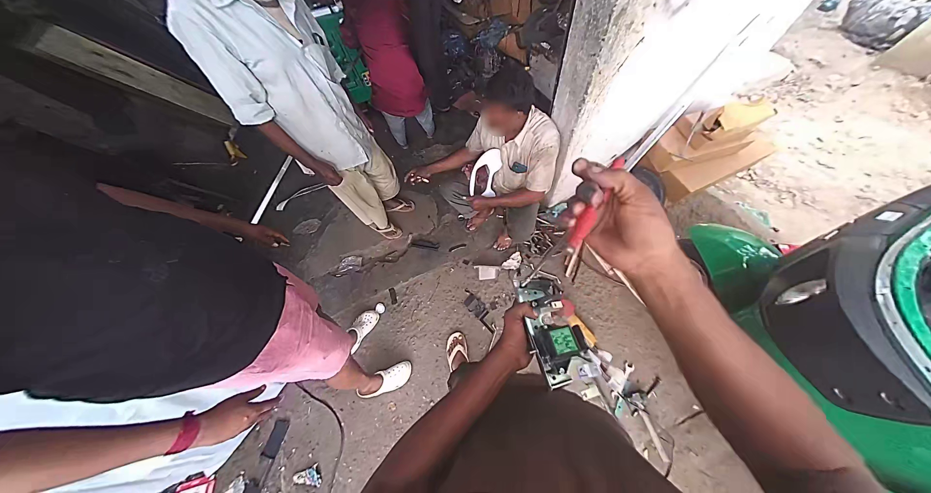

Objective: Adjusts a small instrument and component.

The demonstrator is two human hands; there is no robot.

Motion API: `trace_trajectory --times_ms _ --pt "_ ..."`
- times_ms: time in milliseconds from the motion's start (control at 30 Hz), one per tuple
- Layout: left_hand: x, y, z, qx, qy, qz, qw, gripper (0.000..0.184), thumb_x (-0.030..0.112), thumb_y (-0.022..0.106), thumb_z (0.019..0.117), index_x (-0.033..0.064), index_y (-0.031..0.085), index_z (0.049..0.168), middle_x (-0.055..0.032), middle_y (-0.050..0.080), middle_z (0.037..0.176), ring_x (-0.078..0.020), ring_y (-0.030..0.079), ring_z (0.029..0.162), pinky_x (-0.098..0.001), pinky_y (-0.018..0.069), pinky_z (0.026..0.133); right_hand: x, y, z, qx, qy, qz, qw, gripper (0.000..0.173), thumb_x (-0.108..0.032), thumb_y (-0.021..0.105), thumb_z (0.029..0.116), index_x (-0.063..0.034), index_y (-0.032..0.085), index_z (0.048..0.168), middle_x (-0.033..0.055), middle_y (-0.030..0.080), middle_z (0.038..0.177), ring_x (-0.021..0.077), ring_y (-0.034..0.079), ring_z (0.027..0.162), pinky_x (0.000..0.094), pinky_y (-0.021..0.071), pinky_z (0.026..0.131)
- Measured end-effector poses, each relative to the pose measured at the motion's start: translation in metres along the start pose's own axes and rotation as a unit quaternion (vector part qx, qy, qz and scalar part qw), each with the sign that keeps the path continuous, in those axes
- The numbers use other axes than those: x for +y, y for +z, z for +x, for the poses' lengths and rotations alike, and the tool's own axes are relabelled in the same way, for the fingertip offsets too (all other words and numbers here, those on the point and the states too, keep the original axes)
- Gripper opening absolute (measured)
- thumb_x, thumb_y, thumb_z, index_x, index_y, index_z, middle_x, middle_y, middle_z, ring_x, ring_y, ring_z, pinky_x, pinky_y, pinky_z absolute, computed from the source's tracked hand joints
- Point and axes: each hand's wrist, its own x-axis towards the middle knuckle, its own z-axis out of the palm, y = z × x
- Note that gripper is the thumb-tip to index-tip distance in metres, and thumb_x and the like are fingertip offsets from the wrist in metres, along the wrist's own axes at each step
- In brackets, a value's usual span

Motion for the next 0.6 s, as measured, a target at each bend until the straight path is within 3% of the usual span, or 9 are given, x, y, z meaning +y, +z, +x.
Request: trace_trajectory --times_ms 67,133,200,233,267,333,400,500,600 --pt "0.011 -0.004 -0.001 -0.010 -0.001 0.018 1.000 0.047 0.011 0.050 0.0807 0.0066 0.048 0.127 -0.0125 0.070 0.094 -0.0213 0.072 0.080 -0.0390 0.0605 0.068 -0.032 0.001 0.015 -0.103 0.074 -0.247 0.961 0.034 -0.016 0.038 0.1010 -0.0057 0.066 0.117 0.0081 0.064 0.070 0.0155 0.062 0.055 0.0308 0.0595 0.057" --pt "0.019 -0.008 -0.001 -0.016 -0.002 0.025 1.000 0.052 0.009 0.049 0.0806 0.0081 0.045 0.133 -0.0116 0.070 0.096 -0.0201 0.071 0.081 -0.0383 0.0601 0.069 -0.064 0.019 0.019 -0.197 0.074 -0.570 0.794 0.029 -0.009 0.043 0.1018 -0.0102 0.063 0.123 0.0059 0.075 0.088 0.0179 0.072 0.069 0.0346 0.0616 0.061" --pt "0.032 -0.010 0.001 -0.033 0.001 0.019 0.999 0.059 0.008 0.049 0.0794 0.0089 0.041 0.137 -0.0126 0.070 0.100 -0.0208 0.072 0.084 -0.0384 0.0606 0.070 -0.062 0.041 0.009 -0.153 -0.072 -0.792 0.587 0.025 -0.004 0.061 0.0978 -0.0198 0.072 0.113 -0.0016 0.074 0.097 0.0211 0.071 0.084 0.0493 0.0573 0.069" --pt "0.039 -0.011 0.001 -0.040 -0.001 0.015 0.999 0.060 0.008 0.049 0.0794 0.0090 0.040 0.139 -0.0135 0.071 0.101 -0.0218 0.073 0.085 -0.0388 0.0612 0.071 -0.054 0.046 0.004 -0.143 -0.160 -0.810 0.545 0.031 0.002 0.067 0.0900 -0.0216 0.077 0.107 -0.0015 0.073 0.116 0.0266 0.069 0.106 0.0570 0.0535 0.090" --pt "0.045 -0.013 0.001 -0.045 -0.002 0.012 0.999 0.061 0.008 0.049 0.0793 0.0088 0.039 0.140 -0.0141 0.071 0.102 -0.0225 0.073 0.085 -0.0391 0.0617 0.071 -0.043 0.046 0.003 -0.162 -0.247 -0.774 0.561 0.036 0.007 0.068 0.0839 -0.0210 0.080 0.102 0.0035 0.068 0.134 0.0342 0.059 0.127 0.0610 0.0440 0.106" --pt "0.055 -0.016 0.004 -0.043 0.004 0.008 0.999 0.056 0.009 0.049 0.0793 0.0078 0.043 0.135 -0.0133 0.071 0.099 -0.0218 0.073 0.083 -0.0389 0.0612 0.070 -0.011 0.044 0.013 -0.225 -0.388 -0.563 0.694 0.033 0.003 0.057 0.0895 -0.0172 0.080 0.101 0.0146 0.054 0.151 0.0381 0.041 0.147 0.0568 0.0329 0.123" --pt "0.062 -0.022 0.007 -0.046 0.009 0.015 0.999 0.059 0.009 0.050 0.0779 0.0079 0.042 0.136 -0.0126 0.070 0.099 -0.0209 0.072 0.083 -0.0388 0.0610 0.070 0.031 0.046 0.025 -0.226 -0.382 -0.257 0.859 0.019 -0.018 0.061 0.1040 -0.0113 0.076 0.113 0.0128 0.047 0.158 0.0278 0.046 0.145 0.0440 0.0427 0.120" --pt "0.070 -0.033 0.009 -0.047 0.006 0.027 0.999 0.064 0.008 0.051 0.0780 0.0078 0.038 0.141 -0.0139 0.070 0.104 -0.0221 0.072 0.087 -0.0403 0.0613 0.073 0.056 0.054 0.040 -0.083 -0.174 0.057 0.980 0.023 -0.037 0.054 0.1067 -0.0179 0.067 0.112 -0.0023 0.070 0.112 0.0116 0.070 0.096 0.0337 0.0608 0.088" --pt "0.075 -0.041 0.006 -0.008 -0.017 0.050 0.999 0.055 0.010 0.050 0.0786 0.0069 0.044 0.134 -0.0120 0.070 0.096 -0.0203 0.071 0.081 -0.0384 0.0605 0.067 0.024 0.052 0.060 -0.059 -0.049 -0.124 0.989 0.037 -0.025 0.039 0.1062 -0.0038 0.070 0.109 0.0011 0.059 0.066 0.0137 0.060 0.056 0.0327 0.0593 0.061"
